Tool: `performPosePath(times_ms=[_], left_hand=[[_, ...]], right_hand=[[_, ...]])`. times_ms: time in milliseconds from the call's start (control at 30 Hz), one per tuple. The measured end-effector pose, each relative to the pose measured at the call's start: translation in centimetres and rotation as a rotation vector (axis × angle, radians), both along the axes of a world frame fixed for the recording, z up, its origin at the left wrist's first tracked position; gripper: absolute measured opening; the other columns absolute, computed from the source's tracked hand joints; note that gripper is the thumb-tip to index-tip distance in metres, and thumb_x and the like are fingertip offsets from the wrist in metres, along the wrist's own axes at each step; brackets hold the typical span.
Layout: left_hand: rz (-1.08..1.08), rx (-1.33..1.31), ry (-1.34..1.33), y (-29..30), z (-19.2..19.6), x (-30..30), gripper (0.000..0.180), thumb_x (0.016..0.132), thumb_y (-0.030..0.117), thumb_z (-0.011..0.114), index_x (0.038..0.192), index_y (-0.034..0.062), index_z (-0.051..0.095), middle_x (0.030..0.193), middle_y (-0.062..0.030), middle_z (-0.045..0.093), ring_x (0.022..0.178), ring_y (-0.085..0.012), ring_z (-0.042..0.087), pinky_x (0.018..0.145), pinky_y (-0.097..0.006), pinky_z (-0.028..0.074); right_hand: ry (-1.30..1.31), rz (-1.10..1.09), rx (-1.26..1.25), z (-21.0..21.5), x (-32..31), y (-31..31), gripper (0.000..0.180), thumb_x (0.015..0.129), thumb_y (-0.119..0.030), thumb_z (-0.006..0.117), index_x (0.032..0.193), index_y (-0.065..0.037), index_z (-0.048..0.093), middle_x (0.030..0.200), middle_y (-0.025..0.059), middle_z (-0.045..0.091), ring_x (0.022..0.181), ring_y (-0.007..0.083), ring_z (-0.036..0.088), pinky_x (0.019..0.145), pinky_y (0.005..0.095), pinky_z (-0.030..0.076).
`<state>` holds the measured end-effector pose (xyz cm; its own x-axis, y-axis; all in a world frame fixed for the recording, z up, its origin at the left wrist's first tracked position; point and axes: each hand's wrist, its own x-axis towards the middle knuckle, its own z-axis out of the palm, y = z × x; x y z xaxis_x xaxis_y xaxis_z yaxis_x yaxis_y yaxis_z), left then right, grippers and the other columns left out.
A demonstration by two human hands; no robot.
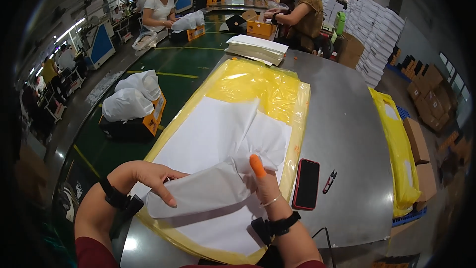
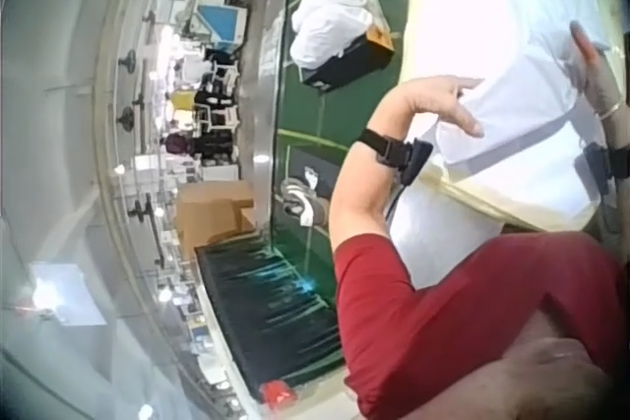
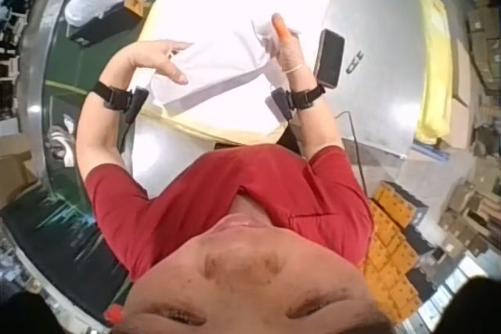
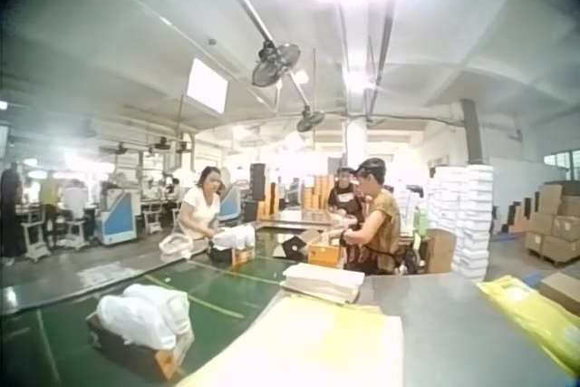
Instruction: Wrapping individual shoes in white protective paper and placing them on a conveyor belt.
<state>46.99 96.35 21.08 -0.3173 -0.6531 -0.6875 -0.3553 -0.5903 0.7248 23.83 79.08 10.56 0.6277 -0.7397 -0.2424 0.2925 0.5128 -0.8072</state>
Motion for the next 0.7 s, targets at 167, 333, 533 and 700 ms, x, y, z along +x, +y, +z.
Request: performPosePath(times_ms=[167, 333, 533, 700], left_hand=[[-0.13, -0.002, 0.072, -0.5, -0.9, -0.1, 0.081, 0.074, 0.019, 0.077, 0.141, 0.0093, 0.034, 0.119, -0.0078, 0.058, 0.107, -0.0164, 0.053, 0.093, -0.027, 0.04], [-0.165, 0.105, 0.163, -1.3, -1.6, 0.3, 0.08, 0.073, 0.023, 0.078, 0.139, 0.0084, 0.037, 0.12, -0.0082, 0.057, 0.107, -0.0173, 0.053, 0.092, -0.027, 0.041], [-0.304, 0.114, -0.161, -4.1, 0.2, 2.3, 0.059, 0.077, 0.032, 0.075, 0.123, 0.0026, 0.053, 0.091, -0.0036, 0.062, 0.076, -0.0081, 0.056, 0.059, -0.02, 0.044], [-0.241, -0.611, -0.875, -3.0, 1.2, 1.4, 0.085, 0.066, 0.05, 0.075, 0.129, 0.0004, 0.045, 0.113, -0.0225, 0.054, 0.104, -0.0325, 0.052, 0.089, -0.044, 0.038]], right_hand=[[0.039, -0.167, -0.357, 0.2, -1.4, 1.9, 0.05, 0.087, -0.033, 0.064, 0.119, 0.002, 0.049, 0.08, 0.0039, 0.058, 0.071, 0.0124, 0.057, 0.06, 0.0249, 0.048], [0.348, -0.053, -1.365, 2.0, 0.1, 3.6, 0.072, 0.084, -0.027, 0.066, 0.139, 0.0, 0.029, 0.107, 0.0192, 0.057, 0.088, 0.0296, 0.061, 0.084, 0.037, 0.047], [0.901, 0.846, -1.373, 5.5, 4.4, 2.2, 0.045, 0.086, -0.043, 0.053, 0.11, -0.005, 0.061, 0.09, 0.0203, 0.065, 0.094, 0.0368, 0.06, 0.084, 0.0398, 0.046], [0.925, 1.004, -1.375, 3.7, 8.9, -4.2, 0.037, 0.088, -0.035, 0.048, 0.097, -0.001, 0.062, 0.09, 0.0204, 0.066, 0.092, 0.0339, 0.063, 0.081, 0.0402, 0.048]])
